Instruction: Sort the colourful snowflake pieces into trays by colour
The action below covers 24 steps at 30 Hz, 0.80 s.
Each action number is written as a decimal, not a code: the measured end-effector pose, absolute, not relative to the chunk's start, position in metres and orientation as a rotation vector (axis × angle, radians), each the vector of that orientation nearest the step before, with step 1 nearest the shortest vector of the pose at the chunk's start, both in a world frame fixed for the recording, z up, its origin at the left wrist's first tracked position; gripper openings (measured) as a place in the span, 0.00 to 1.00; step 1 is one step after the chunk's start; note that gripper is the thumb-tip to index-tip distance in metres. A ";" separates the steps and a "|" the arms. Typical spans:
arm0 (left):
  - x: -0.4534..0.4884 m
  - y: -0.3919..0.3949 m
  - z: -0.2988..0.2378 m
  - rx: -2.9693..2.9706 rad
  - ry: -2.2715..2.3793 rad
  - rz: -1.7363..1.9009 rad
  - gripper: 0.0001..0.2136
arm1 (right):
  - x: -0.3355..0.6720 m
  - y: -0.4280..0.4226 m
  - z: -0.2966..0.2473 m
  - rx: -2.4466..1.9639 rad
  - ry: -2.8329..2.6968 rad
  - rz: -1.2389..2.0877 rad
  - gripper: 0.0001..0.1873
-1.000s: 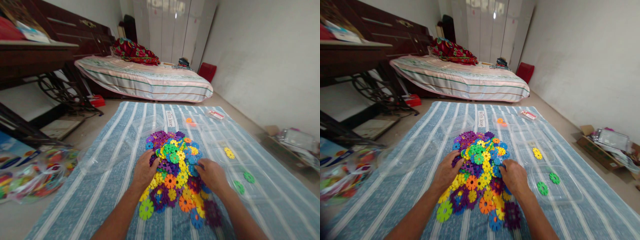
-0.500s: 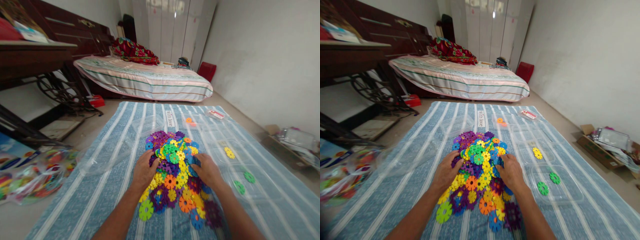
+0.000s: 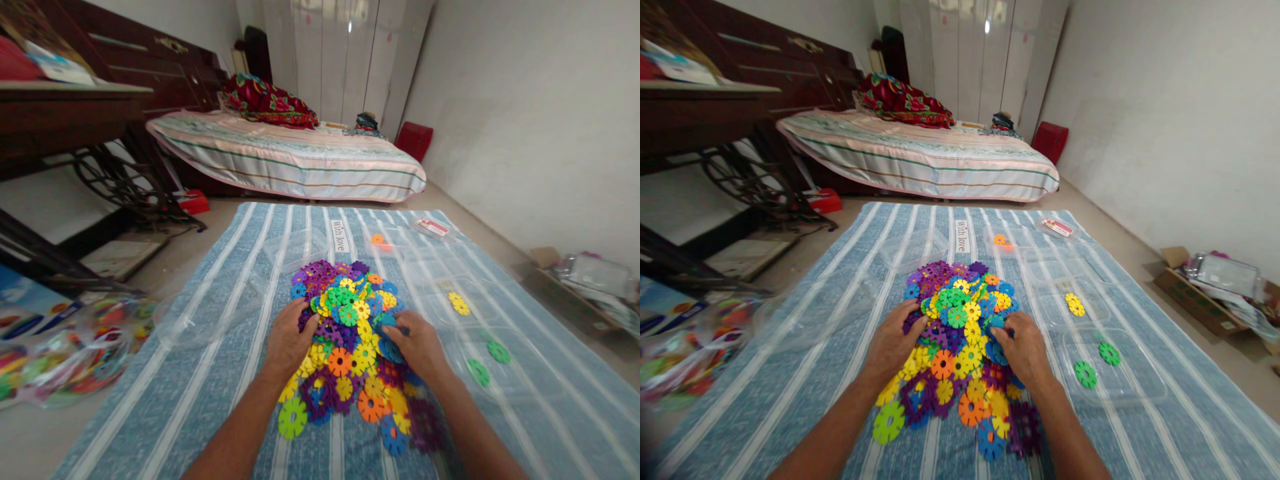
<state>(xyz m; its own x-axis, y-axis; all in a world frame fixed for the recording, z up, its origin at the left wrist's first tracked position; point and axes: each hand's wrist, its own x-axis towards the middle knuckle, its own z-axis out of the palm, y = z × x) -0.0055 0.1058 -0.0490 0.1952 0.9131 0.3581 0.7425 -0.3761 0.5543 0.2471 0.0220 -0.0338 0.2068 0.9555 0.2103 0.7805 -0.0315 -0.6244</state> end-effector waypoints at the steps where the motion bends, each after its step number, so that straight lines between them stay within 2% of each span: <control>1: -0.005 0.106 -0.049 2.213 1.580 0.948 0.18 | 0.247 0.022 -0.034 -1.833 -1.596 0.362 0.15; 11: -0.005 0.106 -0.048 2.222 1.566 0.958 0.17 | 0.248 0.019 -0.030 -1.789 -1.568 0.365 0.13; 24: -0.007 0.108 -0.051 2.222 1.577 0.970 0.15 | 0.264 0.030 0.005 -1.776 -1.721 0.153 0.12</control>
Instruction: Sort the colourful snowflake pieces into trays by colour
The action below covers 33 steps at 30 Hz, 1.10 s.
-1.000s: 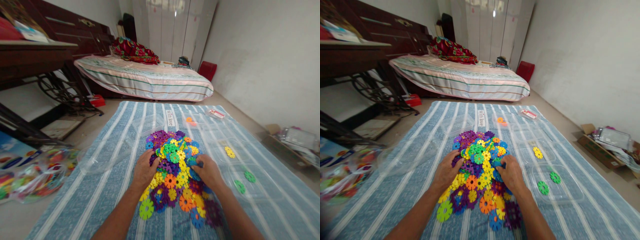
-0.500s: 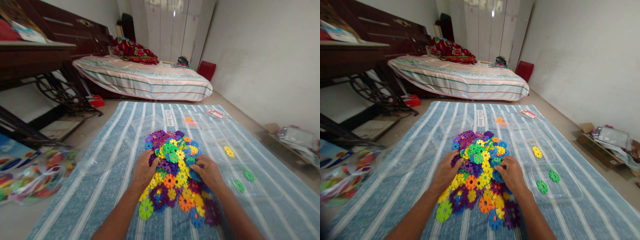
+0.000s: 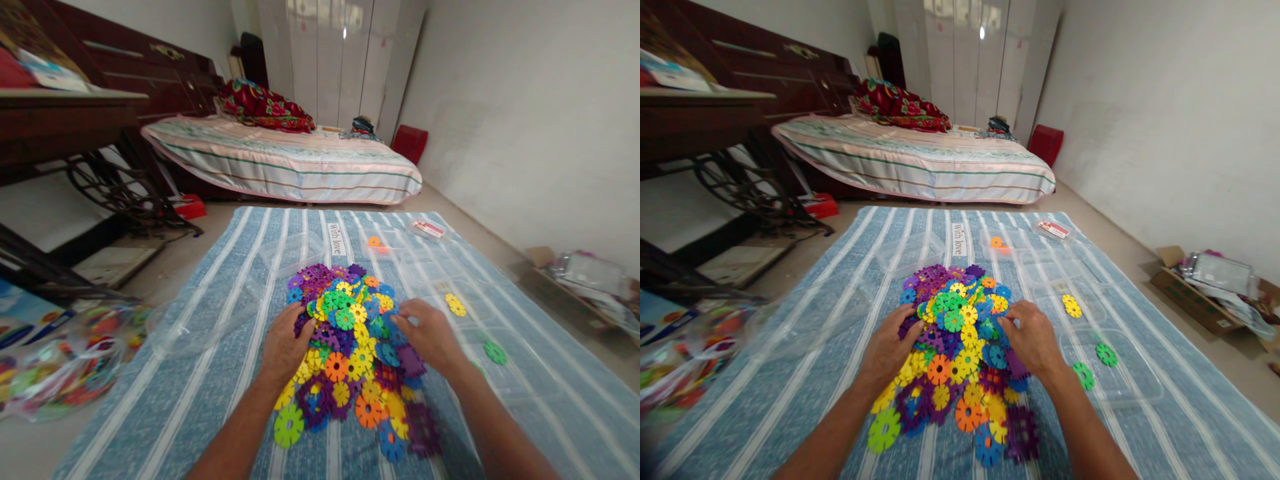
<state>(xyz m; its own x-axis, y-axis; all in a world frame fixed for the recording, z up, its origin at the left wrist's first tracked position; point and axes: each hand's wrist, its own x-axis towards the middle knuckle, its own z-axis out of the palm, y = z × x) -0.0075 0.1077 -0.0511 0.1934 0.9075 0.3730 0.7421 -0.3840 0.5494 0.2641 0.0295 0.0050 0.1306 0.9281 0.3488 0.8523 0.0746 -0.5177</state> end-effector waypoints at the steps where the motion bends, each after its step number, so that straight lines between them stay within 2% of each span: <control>1: -0.008 0.108 -0.051 2.219 1.576 0.969 0.15 | 0.272 0.036 0.014 -1.811 -1.717 0.091 0.13; 7: -0.007 0.108 -0.050 2.204 1.572 0.985 0.15 | 0.318 0.067 0.053 -2.103 -1.338 -0.412 0.19; 16: -0.008 0.108 -0.050 2.223 1.572 0.959 0.16 | 0.274 0.048 0.013 -2.255 -1.734 -0.097 0.15; 21: -0.008 0.109 -0.052 2.220 1.573 0.989 0.16 | 0.297 0.069 0.028 -2.504 -1.731 -0.153 0.18; 29: -0.008 0.108 -0.051 2.212 1.582 0.968 0.15 | 0.348 0.084 0.026 -2.622 -1.843 0.027 0.30; 33: -0.008 0.108 -0.052 2.206 1.585 0.972 0.15 | 0.354 0.086 0.018 -2.609 -1.946 0.061 0.27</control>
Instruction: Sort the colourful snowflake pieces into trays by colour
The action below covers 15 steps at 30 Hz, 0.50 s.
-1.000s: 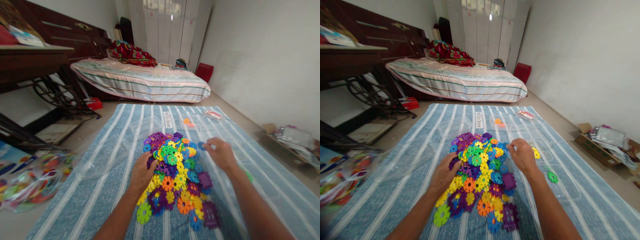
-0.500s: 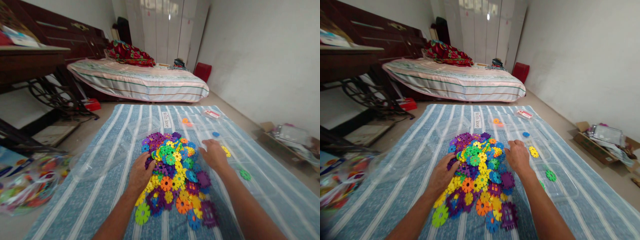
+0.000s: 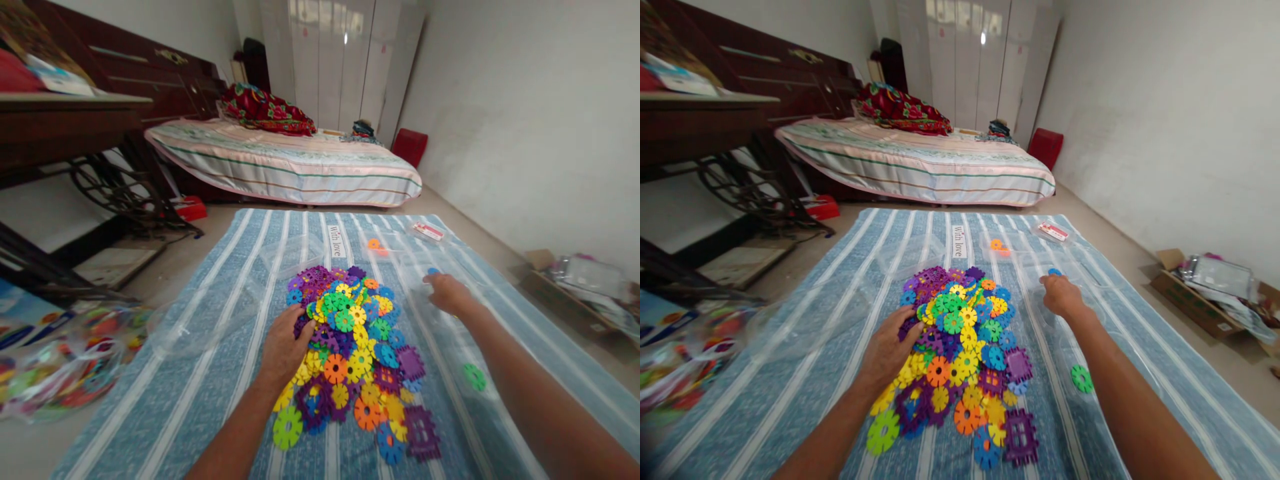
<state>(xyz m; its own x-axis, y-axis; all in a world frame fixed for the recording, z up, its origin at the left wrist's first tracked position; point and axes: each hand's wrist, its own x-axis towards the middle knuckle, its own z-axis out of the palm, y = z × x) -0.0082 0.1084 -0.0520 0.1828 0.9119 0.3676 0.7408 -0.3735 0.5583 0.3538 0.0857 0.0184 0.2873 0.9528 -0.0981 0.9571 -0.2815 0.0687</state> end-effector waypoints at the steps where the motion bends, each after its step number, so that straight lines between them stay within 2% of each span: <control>1: -0.008 0.108 -0.052 2.208 1.583 0.974 0.15 | 0.354 0.086 0.017 2.407 1.820 -0.061 0.25; 5: -0.008 0.108 -0.051 2.214 1.578 0.963 0.16 | 0.351 0.087 0.012 2.371 1.858 -0.051 0.21; 15: -0.007 0.108 -0.051 2.217 1.569 0.979 0.15 | 0.350 0.086 0.010 2.354 1.953 -0.038 0.20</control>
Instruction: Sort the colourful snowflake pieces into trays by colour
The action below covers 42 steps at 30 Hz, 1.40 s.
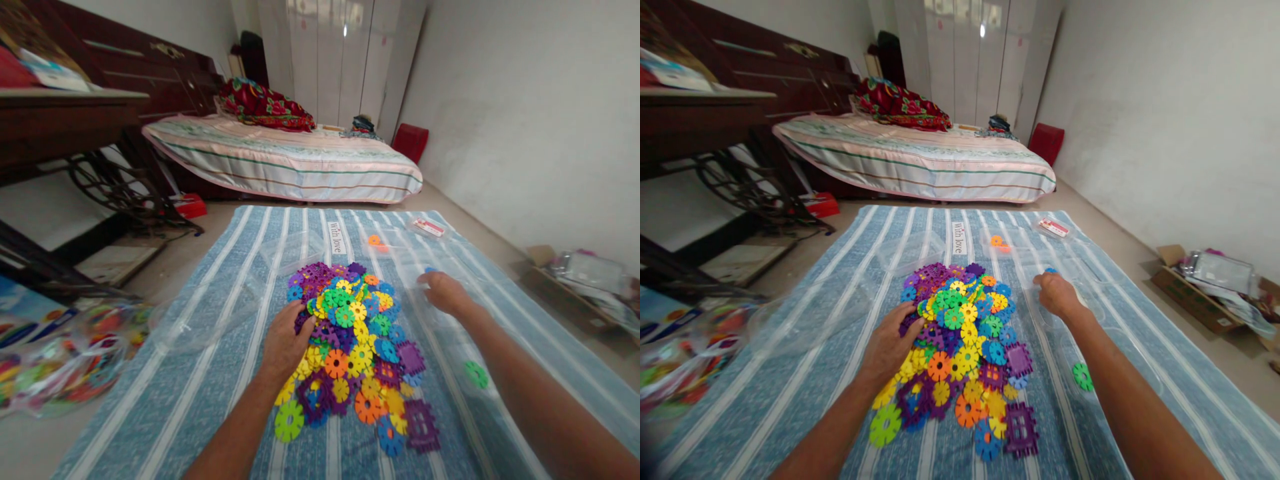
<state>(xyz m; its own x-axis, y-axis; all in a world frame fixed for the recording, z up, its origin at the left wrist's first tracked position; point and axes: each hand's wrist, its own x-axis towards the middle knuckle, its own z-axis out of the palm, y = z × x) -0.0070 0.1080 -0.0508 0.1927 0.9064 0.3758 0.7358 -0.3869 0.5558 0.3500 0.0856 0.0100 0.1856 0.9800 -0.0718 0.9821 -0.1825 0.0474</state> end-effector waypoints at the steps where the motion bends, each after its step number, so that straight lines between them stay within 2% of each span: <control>1: -0.007 0.108 -0.050 2.216 1.569 0.976 0.15 | 0.349 0.085 0.010 2.352 1.964 -0.039 0.20; 5: -0.006 0.107 -0.048 2.209 1.570 0.955 0.16 | 0.337 0.073 0.019 2.379 1.978 0.003 0.22; 8: -0.006 0.106 -0.047 2.203 1.574 0.943 0.16 | 0.315 0.053 0.029 2.375 2.049 0.041 0.20; 16: -0.005 0.106 -0.047 2.197 1.575 0.920 0.18 | 0.245 0.026 0.020 2.139 2.081 -0.197 0.11; 21: -0.006 0.107 -0.048 2.202 1.567 0.941 0.18 | 0.239 0.030 0.017 2.171 2.020 -0.219 0.11; 26: -0.006 0.107 -0.049 2.205 1.572 0.912 0.18 | 0.250 0.035 0.040 2.134 1.988 -0.309 0.08; 28: -0.006 0.107 -0.048 2.210 1.570 0.915 0.18 | 0.261 0.041 0.053 2.206 1.997 -0.225 0.09; 32: -0.006 0.107 -0.049 2.219 1.584 0.938 0.17 | 0.284 0.051 0.075 2.621 1.845 0.332 0.13; 34: -0.006 0.107 -0.049 2.223 1.578 0.944 0.16 | 0.289 0.050 0.079 2.725 1.800 0.461 0.15; 36: -0.006 0.107 -0.049 2.223 1.572 0.942 0.17 | 0.285 0.044 0.077 2.672 1.894 0.343 0.14; 42: -0.006 0.107 -0.049 2.219 1.575 0.929 0.16 | 0.251 0.012 0.043 2.250 2.138 -0.282 0.11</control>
<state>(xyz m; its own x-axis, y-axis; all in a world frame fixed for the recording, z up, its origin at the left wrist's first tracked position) -0.0063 0.1072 -0.0486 0.2053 0.9156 0.3456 0.7456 -0.3751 0.5509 0.2511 0.0123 0.0431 0.0424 0.9881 -0.1479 0.9926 -0.0585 -0.1063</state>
